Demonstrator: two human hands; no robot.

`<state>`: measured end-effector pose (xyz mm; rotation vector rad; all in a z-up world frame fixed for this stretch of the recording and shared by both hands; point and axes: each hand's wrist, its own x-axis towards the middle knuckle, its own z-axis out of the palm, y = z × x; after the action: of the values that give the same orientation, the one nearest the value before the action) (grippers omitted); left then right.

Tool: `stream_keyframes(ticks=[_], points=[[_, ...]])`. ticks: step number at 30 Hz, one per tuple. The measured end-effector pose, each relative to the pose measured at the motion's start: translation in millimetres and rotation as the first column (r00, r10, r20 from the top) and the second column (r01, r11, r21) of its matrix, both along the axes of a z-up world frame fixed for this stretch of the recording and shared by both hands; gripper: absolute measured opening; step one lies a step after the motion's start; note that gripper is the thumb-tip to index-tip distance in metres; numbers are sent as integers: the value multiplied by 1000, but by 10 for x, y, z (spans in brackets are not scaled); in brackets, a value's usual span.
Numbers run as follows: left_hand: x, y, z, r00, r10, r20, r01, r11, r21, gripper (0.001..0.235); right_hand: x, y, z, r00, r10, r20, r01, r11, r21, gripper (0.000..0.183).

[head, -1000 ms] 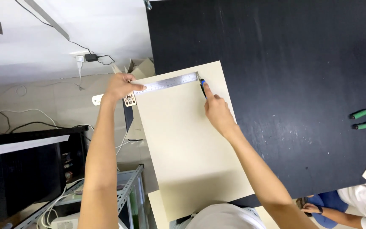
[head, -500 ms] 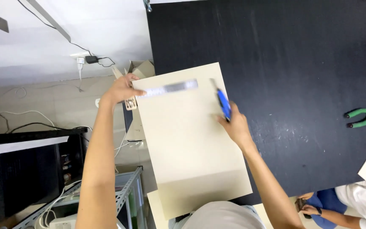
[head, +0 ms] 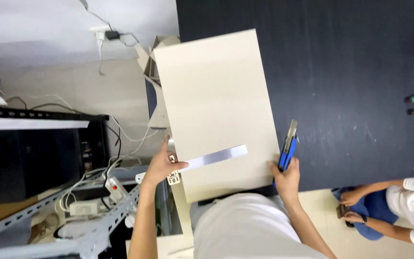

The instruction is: Measuring and cutting cardboard sheets using a ruler and a utility knife on a work surface.

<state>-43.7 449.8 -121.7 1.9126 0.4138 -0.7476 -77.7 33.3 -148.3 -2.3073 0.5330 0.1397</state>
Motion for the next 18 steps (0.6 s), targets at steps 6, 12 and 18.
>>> stream_keyframes(ticks=[6,12,18], points=[[-31,-252,378,994,80,80,-81,997,10,120,199,289,226,988,-34,148,29,999,37,36],[72,-96,-162,992,110,63,-115,989,92,104,222,222,32,994,-49,95,43,997,66,34],[107,-151,105,995,96,-2,-95,982,162,88,-346,581,789,953,297,-60,-302,946,-120,58]])
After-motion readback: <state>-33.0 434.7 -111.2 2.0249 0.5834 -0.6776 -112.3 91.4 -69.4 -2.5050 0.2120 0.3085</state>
